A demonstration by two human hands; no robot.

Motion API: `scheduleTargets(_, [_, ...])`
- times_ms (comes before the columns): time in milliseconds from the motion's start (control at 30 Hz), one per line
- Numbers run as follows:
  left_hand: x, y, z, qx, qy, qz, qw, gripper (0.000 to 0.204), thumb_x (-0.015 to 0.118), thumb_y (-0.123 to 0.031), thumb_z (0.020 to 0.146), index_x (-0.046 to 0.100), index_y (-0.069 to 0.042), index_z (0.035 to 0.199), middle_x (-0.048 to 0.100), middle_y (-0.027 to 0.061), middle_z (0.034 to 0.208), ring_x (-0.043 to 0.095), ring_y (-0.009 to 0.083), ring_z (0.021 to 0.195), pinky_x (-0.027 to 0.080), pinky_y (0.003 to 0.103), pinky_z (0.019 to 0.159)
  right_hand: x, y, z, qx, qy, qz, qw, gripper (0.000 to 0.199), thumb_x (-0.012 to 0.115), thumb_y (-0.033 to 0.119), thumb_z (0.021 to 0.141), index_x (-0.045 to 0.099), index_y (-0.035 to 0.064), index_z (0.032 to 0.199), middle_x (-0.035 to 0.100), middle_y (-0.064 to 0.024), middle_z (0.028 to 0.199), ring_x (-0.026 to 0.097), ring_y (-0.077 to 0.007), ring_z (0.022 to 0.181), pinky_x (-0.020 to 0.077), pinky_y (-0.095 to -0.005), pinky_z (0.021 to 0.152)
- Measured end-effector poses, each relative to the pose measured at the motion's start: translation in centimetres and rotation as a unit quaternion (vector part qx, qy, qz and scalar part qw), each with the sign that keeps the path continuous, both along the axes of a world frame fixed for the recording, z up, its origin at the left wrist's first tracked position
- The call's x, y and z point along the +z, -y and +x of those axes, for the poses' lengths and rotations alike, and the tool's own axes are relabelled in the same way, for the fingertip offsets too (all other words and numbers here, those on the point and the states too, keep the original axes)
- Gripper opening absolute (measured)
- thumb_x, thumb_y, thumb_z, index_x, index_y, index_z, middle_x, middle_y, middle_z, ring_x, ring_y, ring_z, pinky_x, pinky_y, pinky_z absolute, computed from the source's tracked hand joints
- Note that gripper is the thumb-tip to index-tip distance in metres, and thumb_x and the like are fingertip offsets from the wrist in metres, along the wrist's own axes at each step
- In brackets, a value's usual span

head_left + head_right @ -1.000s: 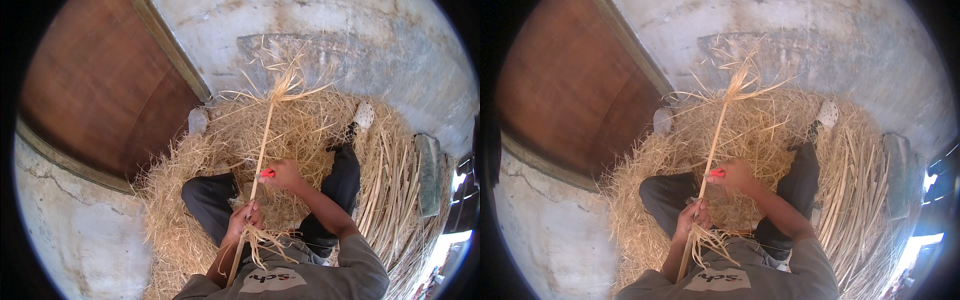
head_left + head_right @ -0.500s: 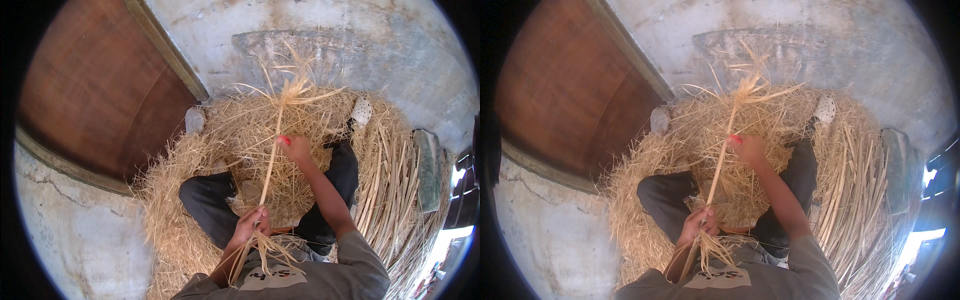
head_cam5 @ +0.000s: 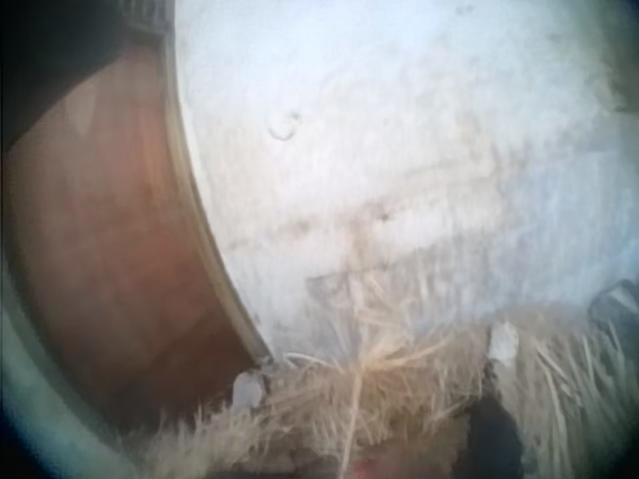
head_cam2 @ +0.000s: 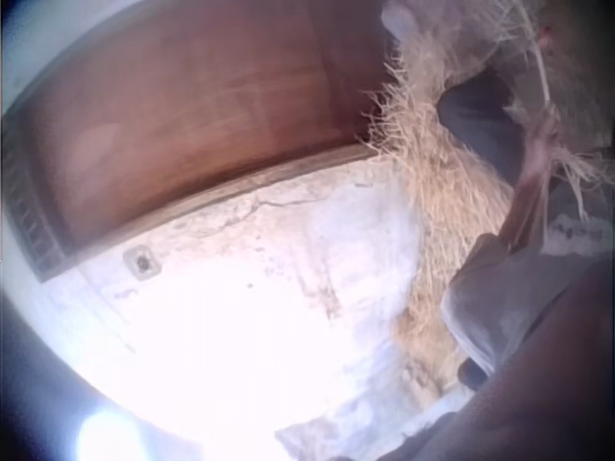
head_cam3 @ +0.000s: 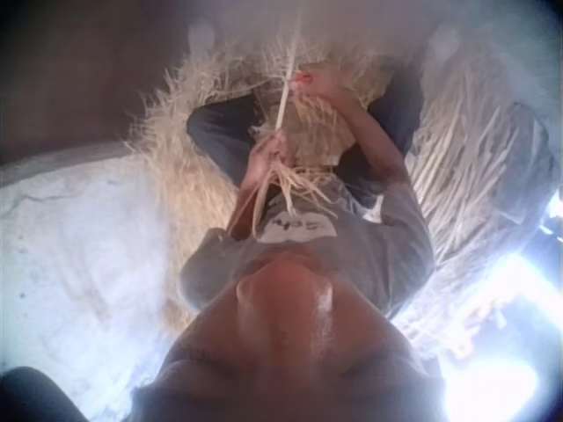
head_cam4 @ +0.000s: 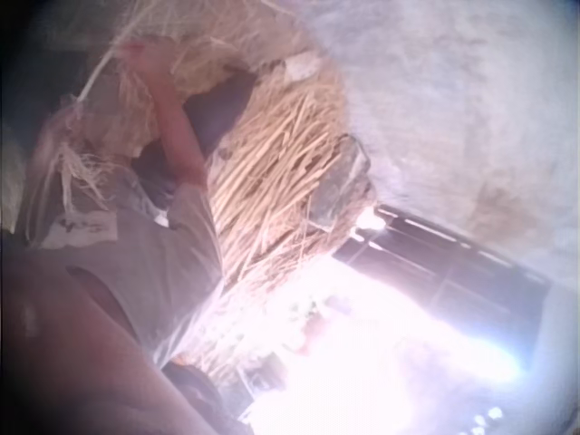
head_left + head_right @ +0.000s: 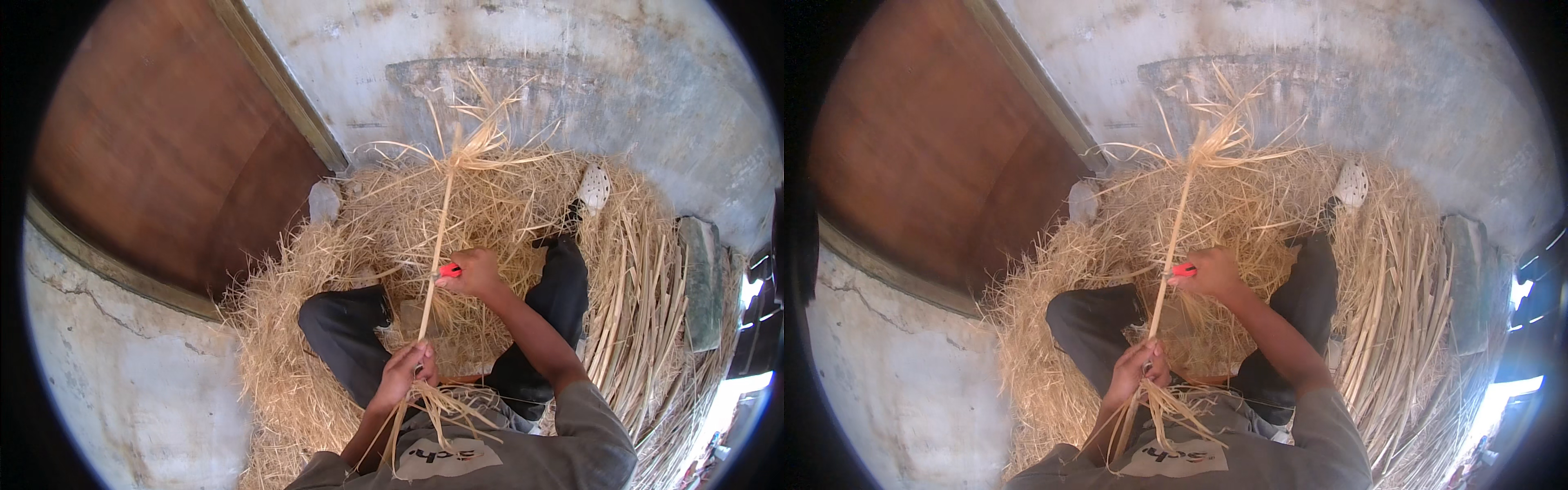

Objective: The person sits on a pile of dried straw and uses a red utility knife to strip the outer layers from a long dried plant stalk. They then switch to a machete to further scrape and clean the stalk, removing fibrous material.

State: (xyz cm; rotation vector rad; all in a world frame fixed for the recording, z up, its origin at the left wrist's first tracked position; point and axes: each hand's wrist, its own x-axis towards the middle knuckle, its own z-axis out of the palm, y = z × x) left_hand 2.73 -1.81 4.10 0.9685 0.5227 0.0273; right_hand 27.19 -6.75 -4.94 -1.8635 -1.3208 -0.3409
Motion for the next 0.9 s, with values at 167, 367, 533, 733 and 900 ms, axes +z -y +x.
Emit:
scheduleTargets(167, [0.1, 0.6, -0.1, -0.021, -0.002, -0.033, 0.999, 0.026, 0.036, -0.027, 0.102, 0.044, -0.007, 0.089, 0.035, 0.0002, 0.057, 0.045, 0.0135, 0.049, 0.039, 0.025, 0.049, -0.7, 0.0, 3.2, -0.066, -0.025, 0.001, 0.997, 0.056, 0.067, 0.066, 0.068, 0.059, 0.0113, 0.057, 0.052, -0.0076, 0.048, 0.055, -0.0263, 0.044, 0.0434, -0.0382, 0.044])
scheduleTargets(367, [0.2, 1.5, -0.9, -0.05, -0.027, -0.037, 0.998, 0.027, 0.037, -0.03, 0.102, 0.045, -0.008, 0.089, 0.035, 0.0001, 0.057, 0.044, 0.0132, 0.049, 0.039, 0.025, 0.05, -0.9, -0.5, 6.0, -0.152, -0.141, -0.008, 0.978, 0.065, 0.051, 0.067, 0.081, 0.058, 0.0071, 0.058, 0.05, -0.0115, 0.05, 0.054, -0.0307, 0.046, 0.0409, -0.0413, 0.045])
scheduleTargets(533, [-0.1, 2.0, -2.2, -0.078, -0.034, -0.063, 0.994, 0.029, 0.038, -0.033, 0.102, 0.044, -0.008, 0.088, 0.035, -0.0006, 0.058, 0.043, 0.0128, 0.052, 0.038, 0.025, 0.052, -0.8, -0.1, 10.1, -0.232, -0.086, -0.064, 0.967, 0.063, 0.049, 0.063, 0.085, 0.067, 0.0049, 0.066, 0.059, -0.0168, 0.059, 0.059, -0.0353, 0.053, 0.0449, -0.045, 0.049])
scheduleTargets(733, [-0.1, 1.4, -2.0, -0.069, -0.046, -0.082, 0.993, 0.029, 0.038, -0.032, 0.102, 0.045, -0.008, 0.087, 0.034, -0.0006, 0.057, 0.041, 0.0128, 0.048, 0.036, 0.026, 0.049, 0.3, -0.2, 11.3, -0.255, -0.051, -0.03, 0.965, 0.062, 0.049, 0.061, 0.087, 0.069, 0.0035, 0.075, 0.058, -0.0192, 0.058, 0.061, -0.0373, 0.057, 0.047, -0.0468, 0.054])
scheduleTargets(900, [-1.2, -0.6, -2.5, 0.016, -0.027, -0.021, 0.999, 0.027, 0.037, -0.023, 0.101, 0.05, -0.004, 0.115, 0.035, -0.0004, 0.057, 0.041, 0.0122, 0.046, 0.037, 0.024, 0.048, 3.7, 0.2, 5.7, -0.124, -0.219, -0.049, 0.967, 0.06, 0.049, 0.06, 0.087, 0.07, 0.005, 0.076, 0.057, -0.0177, 0.056, 0.059, -0.0365, 0.052, 0.0478, -0.0454, 0.054])
